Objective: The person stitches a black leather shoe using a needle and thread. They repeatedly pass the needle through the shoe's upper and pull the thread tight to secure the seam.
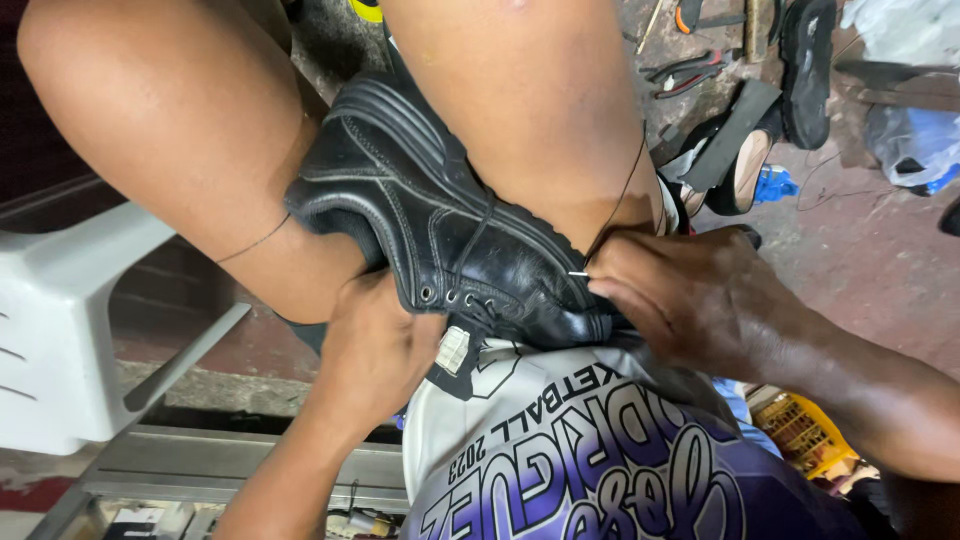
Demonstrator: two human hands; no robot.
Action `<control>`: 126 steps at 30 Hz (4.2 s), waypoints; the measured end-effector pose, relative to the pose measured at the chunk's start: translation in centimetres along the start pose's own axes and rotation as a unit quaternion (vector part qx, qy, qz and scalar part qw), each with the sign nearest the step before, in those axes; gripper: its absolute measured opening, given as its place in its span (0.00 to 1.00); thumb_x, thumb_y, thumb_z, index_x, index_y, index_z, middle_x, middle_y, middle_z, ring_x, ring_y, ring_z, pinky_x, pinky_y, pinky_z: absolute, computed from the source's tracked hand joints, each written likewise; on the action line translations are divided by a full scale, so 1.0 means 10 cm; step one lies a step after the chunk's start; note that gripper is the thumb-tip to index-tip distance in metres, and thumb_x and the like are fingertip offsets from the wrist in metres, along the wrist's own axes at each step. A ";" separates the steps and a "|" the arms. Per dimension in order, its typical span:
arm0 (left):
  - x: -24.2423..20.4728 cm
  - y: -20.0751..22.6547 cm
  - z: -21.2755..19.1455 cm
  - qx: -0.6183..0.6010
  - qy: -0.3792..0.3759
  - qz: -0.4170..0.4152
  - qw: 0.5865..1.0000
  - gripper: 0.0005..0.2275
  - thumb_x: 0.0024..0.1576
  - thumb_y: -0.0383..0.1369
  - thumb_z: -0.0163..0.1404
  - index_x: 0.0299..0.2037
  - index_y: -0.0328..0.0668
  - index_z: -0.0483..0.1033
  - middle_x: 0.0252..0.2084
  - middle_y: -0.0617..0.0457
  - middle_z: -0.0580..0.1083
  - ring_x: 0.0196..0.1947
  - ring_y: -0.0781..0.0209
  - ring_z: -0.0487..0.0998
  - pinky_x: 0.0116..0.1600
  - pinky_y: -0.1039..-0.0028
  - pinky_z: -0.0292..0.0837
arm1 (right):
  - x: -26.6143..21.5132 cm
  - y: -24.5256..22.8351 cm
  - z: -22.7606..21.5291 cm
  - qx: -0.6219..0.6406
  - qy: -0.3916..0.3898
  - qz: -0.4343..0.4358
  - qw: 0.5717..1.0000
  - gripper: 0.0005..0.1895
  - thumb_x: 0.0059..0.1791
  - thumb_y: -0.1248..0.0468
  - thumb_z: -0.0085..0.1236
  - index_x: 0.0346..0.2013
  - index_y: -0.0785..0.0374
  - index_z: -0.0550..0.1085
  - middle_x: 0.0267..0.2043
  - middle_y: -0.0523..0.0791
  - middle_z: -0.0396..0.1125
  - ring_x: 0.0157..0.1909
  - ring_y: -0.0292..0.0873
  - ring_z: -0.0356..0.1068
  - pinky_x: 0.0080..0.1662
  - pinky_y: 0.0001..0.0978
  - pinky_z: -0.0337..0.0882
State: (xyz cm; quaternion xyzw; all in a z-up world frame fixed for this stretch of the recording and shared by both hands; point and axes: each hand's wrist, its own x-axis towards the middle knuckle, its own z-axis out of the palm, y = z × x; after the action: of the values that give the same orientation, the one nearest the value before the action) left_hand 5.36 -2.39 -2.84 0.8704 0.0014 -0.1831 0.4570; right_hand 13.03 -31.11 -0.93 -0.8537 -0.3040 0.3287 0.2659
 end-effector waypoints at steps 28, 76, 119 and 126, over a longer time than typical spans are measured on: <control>0.22 -0.22 0.14 -0.073 -0.151 -0.037 0.985 0.08 0.51 0.29 0.55 0.39 0.38 0.78 0.36 0.44 0.80 0.40 0.43 0.81 0.43 0.61 0.75 | 0.11 -0.14 -0.15 -0.063 -0.005 -0.084 0.994 0.08 0.44 0.71 0.57 0.37 0.66 0.71 0.31 0.49 0.68 0.28 0.46 0.72 0.28 0.38 0.72; 0.33 0.76 0.36 -0.085 0.044 0.094 0.991 0.03 0.66 0.24 0.50 0.48 0.38 0.72 0.39 0.49 0.74 0.38 0.54 0.74 0.46 0.69 0.72 | 0.22 0.26 -0.06 0.034 0.216 -0.253 0.942 0.29 0.45 0.39 0.59 0.41 0.63 0.75 0.37 0.47 0.70 0.36 0.40 0.71 0.34 0.29 0.75; 0.34 0.88 0.32 -0.125 -0.034 -0.021 0.991 0.47 0.48 0.35 0.70 0.76 0.47 0.49 0.46 0.52 0.68 0.26 0.69 0.76 0.30 0.79 0.77 | -0.56 0.42 0.16 0.045 0.168 -0.057 0.983 0.14 0.53 0.70 0.52 0.54 0.63 0.68 0.30 0.48 0.68 0.28 0.47 0.69 0.34 0.43 0.70; 0.26 0.86 0.28 -0.111 0.013 0.074 0.991 0.36 0.55 0.30 0.65 0.72 0.47 0.58 0.58 0.46 0.68 0.39 0.62 0.79 0.39 0.81 0.79 | -0.32 0.13 0.16 0.089 0.122 -0.070 0.986 0.17 0.52 0.68 0.51 0.56 0.66 0.67 0.31 0.49 0.68 0.28 0.44 0.68 0.33 0.40 0.70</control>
State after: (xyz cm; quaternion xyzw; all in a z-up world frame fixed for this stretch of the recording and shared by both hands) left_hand 8.33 -10.11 1.73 0.8144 -0.0364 -0.1362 0.5629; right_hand 10.44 -33.79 -1.49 -0.8369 -0.2976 0.2284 0.3985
